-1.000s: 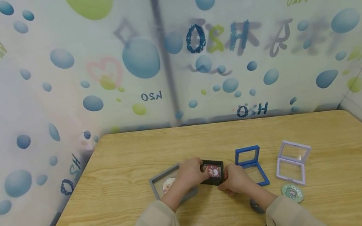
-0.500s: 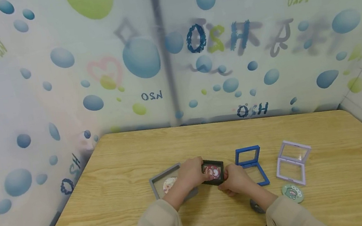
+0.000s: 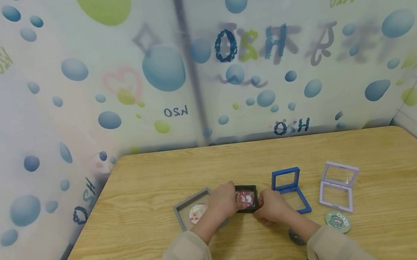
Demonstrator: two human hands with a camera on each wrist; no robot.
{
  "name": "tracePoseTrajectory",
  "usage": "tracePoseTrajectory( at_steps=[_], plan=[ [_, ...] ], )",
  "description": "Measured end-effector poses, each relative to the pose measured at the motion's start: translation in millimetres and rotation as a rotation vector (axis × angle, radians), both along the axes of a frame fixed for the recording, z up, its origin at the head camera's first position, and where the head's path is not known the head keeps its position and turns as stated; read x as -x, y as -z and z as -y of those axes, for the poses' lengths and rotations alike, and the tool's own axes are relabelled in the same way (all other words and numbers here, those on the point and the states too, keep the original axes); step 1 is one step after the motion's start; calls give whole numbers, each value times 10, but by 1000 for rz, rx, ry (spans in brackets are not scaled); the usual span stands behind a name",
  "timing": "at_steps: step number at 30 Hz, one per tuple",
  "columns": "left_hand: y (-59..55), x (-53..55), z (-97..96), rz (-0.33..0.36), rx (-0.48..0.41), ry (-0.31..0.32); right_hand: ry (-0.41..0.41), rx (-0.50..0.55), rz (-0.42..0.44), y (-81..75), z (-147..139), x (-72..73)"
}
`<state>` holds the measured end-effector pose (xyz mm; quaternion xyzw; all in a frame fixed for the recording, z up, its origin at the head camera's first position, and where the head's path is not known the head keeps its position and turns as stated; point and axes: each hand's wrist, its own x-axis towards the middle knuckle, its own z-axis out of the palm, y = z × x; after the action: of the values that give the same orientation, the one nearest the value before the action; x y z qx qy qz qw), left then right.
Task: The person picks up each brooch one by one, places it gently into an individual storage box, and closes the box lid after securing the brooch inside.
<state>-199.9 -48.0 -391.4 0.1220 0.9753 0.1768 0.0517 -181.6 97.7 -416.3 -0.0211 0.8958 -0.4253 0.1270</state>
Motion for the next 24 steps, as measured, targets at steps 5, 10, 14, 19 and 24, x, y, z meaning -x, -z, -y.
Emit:
tracePoseTrajectory(
  at_steps=[5,10,14,19,24],
  plan=[
    [3,-6,0,2,1,0,-1,5,-14,-15,1,-19],
    [17,3,0,5,3,-5,4,4,-7,-32,-3,-28],
    [11,15,10,19,-8,-9,-1,8,5,-44,-7,-28],
    [-14,22,27,40,-19,-11,-19,14,10,-43,-10,-30],
    [-20,3,-8,-35,23,14,-29,22,24,-76,-54,-46]
  ],
)
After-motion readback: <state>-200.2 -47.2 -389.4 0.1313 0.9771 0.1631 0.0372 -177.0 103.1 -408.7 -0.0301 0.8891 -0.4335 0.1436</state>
